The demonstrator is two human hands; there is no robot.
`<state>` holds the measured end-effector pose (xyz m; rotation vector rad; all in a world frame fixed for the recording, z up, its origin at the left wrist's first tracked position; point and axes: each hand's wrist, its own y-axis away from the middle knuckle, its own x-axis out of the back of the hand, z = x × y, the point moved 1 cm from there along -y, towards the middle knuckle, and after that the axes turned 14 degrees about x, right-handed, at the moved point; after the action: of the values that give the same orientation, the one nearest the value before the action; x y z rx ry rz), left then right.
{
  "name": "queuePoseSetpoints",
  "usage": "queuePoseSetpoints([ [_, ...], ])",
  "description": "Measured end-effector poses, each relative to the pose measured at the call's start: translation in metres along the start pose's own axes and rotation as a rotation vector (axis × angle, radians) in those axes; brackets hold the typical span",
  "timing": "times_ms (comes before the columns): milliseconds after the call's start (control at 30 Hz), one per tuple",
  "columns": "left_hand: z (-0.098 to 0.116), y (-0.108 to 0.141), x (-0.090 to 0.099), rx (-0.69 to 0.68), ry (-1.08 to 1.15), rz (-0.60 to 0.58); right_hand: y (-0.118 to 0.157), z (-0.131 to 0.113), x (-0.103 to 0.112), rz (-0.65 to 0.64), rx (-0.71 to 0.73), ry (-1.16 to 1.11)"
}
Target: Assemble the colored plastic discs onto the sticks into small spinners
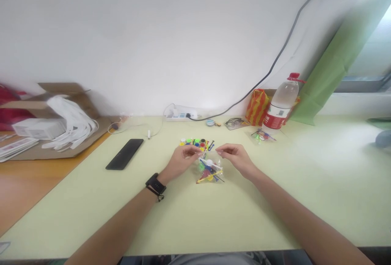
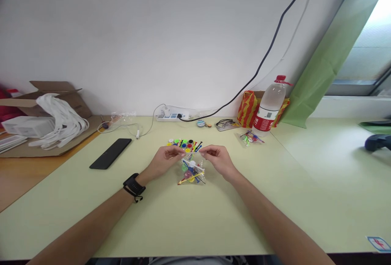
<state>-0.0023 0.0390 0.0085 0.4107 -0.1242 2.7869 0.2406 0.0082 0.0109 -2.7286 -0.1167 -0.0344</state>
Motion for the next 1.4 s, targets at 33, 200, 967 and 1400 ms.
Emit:
queuePoseSetpoints([
  [33, 0.000, 0.000, 0.000, -0.008, -0.001, 0.007, 0.000, 0.000, 0.000, 0.004, -0.007, -0.004],
  [200, 0.002, 0.001, -0.002, 0.048, 0.120, 0.029, 0.000, -0.003, 0.002, 0.013, -0.013, -0.022],
  [967, 0.015, 0.010, -0.011, 0.124, 0.196, -0.071, 0.004, -0.014, -0.007, -0.245, 0.196, 0.235],
  [1400, 0.010, 0.009, -0.011, 0.006, 0.000, -0.132, 0.005, -0.016, -0.006, -0.326, 0.241, 0.280],
])
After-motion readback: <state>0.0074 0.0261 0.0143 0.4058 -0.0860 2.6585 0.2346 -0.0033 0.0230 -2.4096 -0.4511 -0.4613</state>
